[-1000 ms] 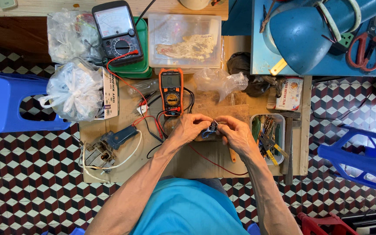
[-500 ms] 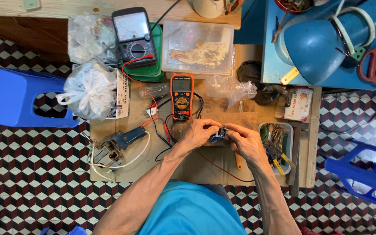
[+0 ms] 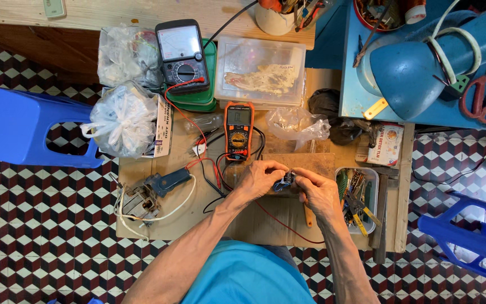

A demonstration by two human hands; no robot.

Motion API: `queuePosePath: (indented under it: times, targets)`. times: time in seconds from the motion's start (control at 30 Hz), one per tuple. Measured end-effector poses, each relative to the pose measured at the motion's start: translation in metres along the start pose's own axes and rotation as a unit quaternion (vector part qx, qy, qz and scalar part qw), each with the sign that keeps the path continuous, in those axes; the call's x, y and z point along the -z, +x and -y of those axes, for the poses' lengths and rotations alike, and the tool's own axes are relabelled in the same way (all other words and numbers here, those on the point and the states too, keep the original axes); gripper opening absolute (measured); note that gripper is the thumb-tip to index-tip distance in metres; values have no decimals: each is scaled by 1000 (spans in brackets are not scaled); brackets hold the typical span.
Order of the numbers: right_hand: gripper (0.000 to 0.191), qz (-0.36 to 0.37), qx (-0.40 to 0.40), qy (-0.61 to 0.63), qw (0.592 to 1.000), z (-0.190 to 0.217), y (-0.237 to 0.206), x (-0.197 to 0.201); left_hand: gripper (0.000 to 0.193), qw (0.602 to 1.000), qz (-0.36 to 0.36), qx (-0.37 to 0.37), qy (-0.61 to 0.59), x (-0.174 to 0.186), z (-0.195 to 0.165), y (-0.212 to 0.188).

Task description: The person works at a cluttered workbench on a small electrical component, handling its wires and using a multimeter with probes to test it. They use pliers to adjust the part, hold it under the desk lamp, and continue manipulating and testing the component throughout the episode.

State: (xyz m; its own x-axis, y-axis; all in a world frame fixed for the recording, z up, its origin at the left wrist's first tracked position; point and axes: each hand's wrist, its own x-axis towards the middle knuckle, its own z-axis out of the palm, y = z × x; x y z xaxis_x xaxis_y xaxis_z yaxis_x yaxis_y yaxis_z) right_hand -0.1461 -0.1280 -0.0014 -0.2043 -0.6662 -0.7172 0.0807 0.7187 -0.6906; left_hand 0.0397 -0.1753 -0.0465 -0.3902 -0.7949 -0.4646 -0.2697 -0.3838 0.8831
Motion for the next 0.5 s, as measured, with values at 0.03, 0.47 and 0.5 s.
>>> queuePosePath:
  times: [0.03, 0.47, 0.5]
  targets:
    - [37, 0, -3, 2, 1000, 1, -1, -1, 29, 1000, 0, 3, -2, 0, 0, -1]
    - [38, -1, 8, -4, 1000, 11, -7, -4, 28, 1000, -3, 2, 9, 1, -4, 1]
    - [38, -3, 7, -5, 1000, 11, -7, -4, 28, 1000, -2, 4, 11, 0, -5, 0]
